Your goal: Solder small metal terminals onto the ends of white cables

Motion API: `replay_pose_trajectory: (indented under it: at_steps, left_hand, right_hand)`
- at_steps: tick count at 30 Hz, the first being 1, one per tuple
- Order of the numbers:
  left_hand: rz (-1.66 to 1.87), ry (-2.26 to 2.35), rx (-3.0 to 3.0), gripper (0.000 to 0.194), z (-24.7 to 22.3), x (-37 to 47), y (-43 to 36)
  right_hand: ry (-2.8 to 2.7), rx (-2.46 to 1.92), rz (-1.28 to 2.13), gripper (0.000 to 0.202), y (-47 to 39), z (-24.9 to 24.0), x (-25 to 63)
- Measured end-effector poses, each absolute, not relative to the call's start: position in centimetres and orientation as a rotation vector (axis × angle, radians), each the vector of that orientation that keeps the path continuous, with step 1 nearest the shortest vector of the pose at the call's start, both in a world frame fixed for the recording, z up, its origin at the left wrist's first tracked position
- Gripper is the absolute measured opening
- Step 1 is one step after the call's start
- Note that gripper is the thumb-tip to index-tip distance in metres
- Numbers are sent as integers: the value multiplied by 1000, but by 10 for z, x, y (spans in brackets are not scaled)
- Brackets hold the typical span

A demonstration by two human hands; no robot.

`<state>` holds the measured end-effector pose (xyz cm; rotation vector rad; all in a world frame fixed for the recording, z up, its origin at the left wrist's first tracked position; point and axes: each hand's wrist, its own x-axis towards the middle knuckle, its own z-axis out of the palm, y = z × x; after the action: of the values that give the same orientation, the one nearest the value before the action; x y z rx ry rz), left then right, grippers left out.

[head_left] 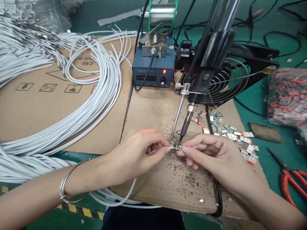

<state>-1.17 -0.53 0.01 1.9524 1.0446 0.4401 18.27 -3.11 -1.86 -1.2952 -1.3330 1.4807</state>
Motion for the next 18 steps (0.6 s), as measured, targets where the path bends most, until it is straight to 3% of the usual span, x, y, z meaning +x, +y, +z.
replay_pose_trajectory:
  at_steps: [18]
  left_hand:
    - [469,1032,1925,14,-1,-12,-7]
  right_hand:
    - [-1251,-1233,1588,2,-31,-22,186]
